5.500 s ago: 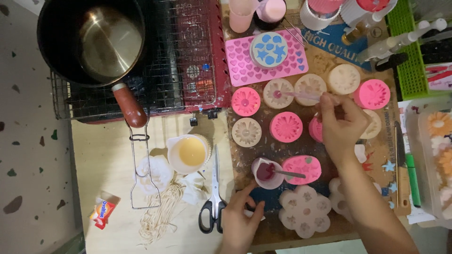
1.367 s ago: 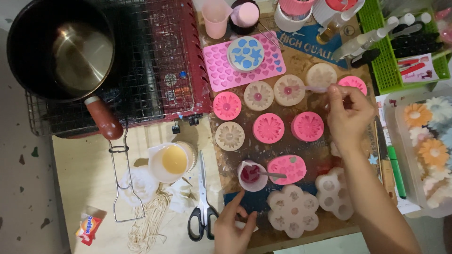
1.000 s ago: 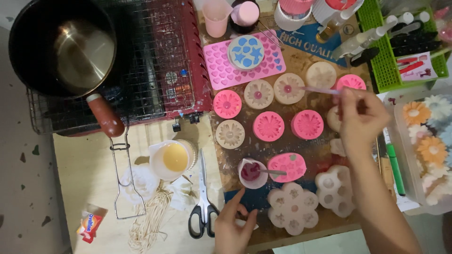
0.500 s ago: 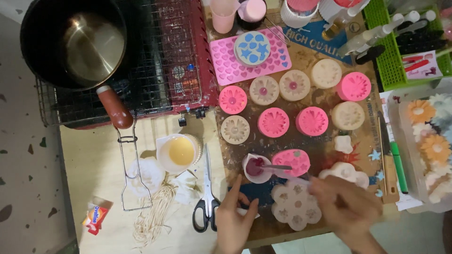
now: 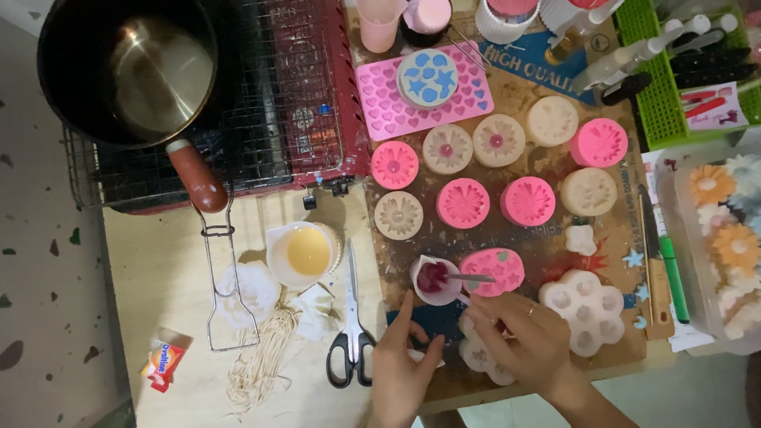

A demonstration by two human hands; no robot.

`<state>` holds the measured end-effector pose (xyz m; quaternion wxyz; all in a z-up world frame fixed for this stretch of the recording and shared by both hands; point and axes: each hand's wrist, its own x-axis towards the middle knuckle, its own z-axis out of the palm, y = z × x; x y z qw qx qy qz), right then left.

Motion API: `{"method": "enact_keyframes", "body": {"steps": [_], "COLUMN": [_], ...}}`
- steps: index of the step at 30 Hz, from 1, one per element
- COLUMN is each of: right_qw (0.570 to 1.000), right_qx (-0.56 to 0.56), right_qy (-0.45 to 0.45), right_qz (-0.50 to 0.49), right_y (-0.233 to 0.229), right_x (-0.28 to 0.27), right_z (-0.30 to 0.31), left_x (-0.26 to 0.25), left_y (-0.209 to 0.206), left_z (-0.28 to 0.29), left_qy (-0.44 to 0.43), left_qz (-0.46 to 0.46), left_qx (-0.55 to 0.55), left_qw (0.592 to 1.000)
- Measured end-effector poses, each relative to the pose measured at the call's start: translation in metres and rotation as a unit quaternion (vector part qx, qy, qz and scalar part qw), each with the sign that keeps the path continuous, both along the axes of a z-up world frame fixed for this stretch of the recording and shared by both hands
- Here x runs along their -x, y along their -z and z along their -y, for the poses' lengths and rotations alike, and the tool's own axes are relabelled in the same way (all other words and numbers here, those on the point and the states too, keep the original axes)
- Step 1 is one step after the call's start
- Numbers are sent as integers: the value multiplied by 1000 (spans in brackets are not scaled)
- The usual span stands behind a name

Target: Filling silicone flower molds with colored wax using a dropper.

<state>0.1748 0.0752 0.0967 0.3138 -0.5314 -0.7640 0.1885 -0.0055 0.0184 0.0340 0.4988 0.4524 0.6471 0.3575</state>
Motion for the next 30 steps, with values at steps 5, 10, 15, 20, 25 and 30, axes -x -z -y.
{"method": "enact_keyframes", "body": {"steps": [5, 10, 15, 20, 25, 30], "right_qw": [1000, 999, 992, 961, 796, 792], "right_qx": [2, 29, 100, 192, 189, 117], "right_qy": [4, 26, 63, 116, 232, 277], "right_qz": [19, -20, -42, -164, -527, -532], "right_y": [5, 7, 11, 42, 22, 30], "right_x": [-4, -2, -8, -76, -140, -178], "right_z": [2, 3, 4, 2, -37, -103], "left_x": [-2, -3, -5, -11, -15, -19], "left_y": [4, 2, 11, 35, 47, 38], "left_z": [3, 3, 12, 29, 39, 28], "left_qy": [3, -1, 14, 67, 84, 122], "left_qz": [13, 44, 43, -20, 4, -15], "left_qx": [-16, 27, 41, 9, -85, 15], "left_qw": [1000, 999, 998, 997, 993, 992]}}
